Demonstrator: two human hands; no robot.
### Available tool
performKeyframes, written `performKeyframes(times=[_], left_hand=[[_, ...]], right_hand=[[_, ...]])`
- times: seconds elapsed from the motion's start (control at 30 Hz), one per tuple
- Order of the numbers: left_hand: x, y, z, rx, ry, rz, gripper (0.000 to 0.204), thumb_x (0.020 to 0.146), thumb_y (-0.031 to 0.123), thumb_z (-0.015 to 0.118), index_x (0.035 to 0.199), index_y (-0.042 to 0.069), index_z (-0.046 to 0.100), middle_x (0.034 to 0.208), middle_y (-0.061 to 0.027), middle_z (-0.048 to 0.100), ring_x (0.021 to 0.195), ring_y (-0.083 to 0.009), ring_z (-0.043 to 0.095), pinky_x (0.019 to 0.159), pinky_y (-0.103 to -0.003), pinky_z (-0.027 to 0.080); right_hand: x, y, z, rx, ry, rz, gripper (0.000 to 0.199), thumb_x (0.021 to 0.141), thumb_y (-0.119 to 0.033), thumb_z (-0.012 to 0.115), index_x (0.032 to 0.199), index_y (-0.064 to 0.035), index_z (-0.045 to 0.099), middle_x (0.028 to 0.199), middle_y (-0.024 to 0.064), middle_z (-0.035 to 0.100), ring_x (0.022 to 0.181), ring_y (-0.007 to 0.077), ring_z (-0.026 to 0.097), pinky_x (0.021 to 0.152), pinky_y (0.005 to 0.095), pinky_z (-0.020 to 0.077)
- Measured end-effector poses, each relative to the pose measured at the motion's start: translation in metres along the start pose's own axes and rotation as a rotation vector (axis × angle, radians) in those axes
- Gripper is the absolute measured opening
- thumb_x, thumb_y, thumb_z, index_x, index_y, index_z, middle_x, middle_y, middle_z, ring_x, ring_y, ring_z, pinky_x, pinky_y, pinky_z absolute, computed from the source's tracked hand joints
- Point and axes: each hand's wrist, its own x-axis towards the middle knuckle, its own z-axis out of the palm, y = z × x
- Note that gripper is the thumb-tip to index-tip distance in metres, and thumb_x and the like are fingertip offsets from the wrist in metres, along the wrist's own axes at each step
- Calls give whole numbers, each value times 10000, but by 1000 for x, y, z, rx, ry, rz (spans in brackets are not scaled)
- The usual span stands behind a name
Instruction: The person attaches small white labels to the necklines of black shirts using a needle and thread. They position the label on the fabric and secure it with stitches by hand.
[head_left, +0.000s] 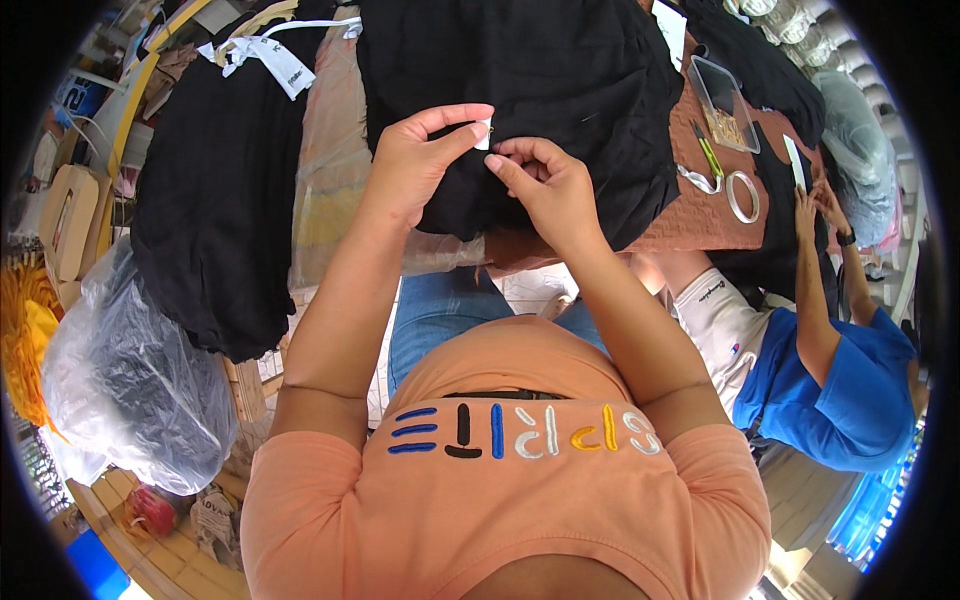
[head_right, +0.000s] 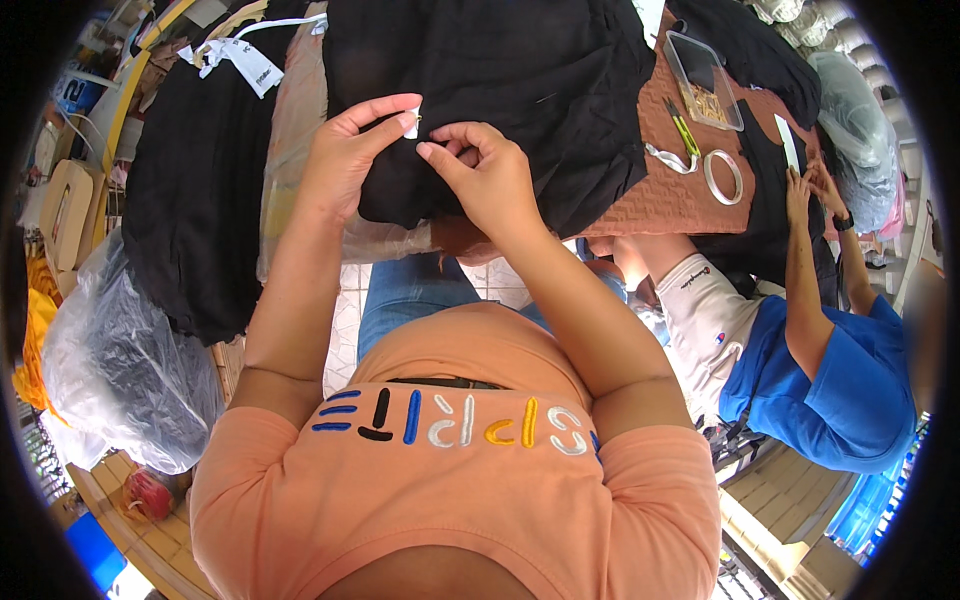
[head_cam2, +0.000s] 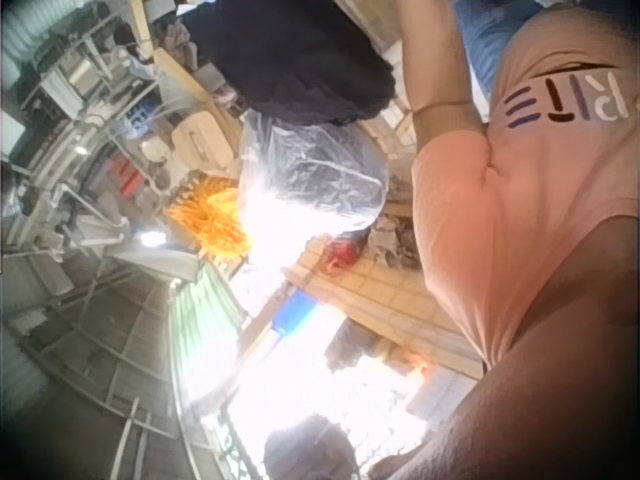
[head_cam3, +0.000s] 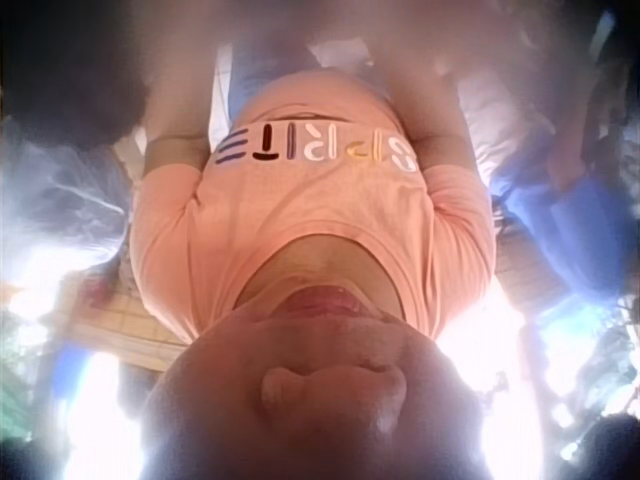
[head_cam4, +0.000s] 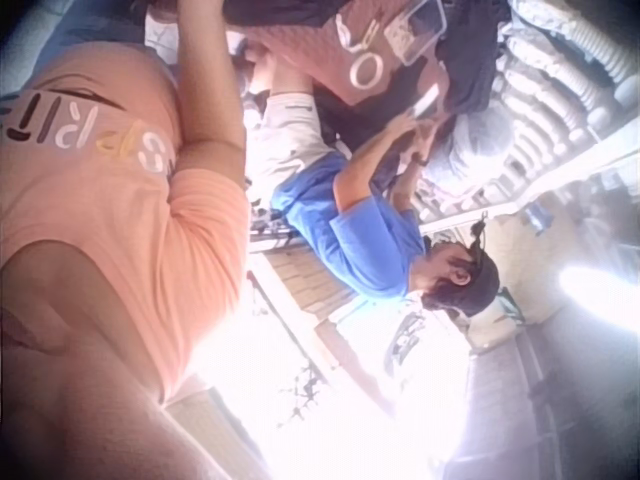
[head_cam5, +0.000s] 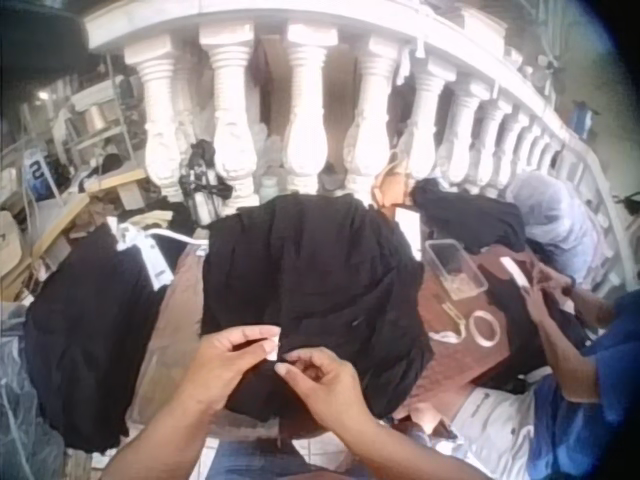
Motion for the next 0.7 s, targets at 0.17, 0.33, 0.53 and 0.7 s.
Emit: performKeyframes(times=[0.17,0.33,0.53,0.7], left_hand=[[0,0,-2,19,19,-1,241,815,78,676,1049,20,670,970,-39,663,871,-78,598,817,-215,457],[1,-1,-6,-2,30,-3,238,816,82,679,1046,22,672,969,-34,663,866,-77,598,808,-214,458],[2,-3,-4,30,38,8,238,814,86,682,1044,26,674,969,-32,665,881,-76,592,825,-219,449],[1,-3,-5,58,61,28,241,814,95,685,1045,28,676,972,-27,666,885,-74,584,839,-218,433]], right_hand=[[1,-3,-5,189,-67,40,157,800,-125,716,891,-2,681,802,4,614,701,56,523,625,196,417],[-8,-13,-18,354,-157,-100,69,820,-52,681,872,-7,681,903,21,625,827,78,562,741,216,445],[-19,-35,-30,494,-299,-181,47,848,-21,640,886,-7,663,903,75,666,929,124,599,840,246,465],[-32,-46,-36,629,-515,-106,50,893,-51,589,909,-4,598,811,98,670,798,126,633,711,235,496]])
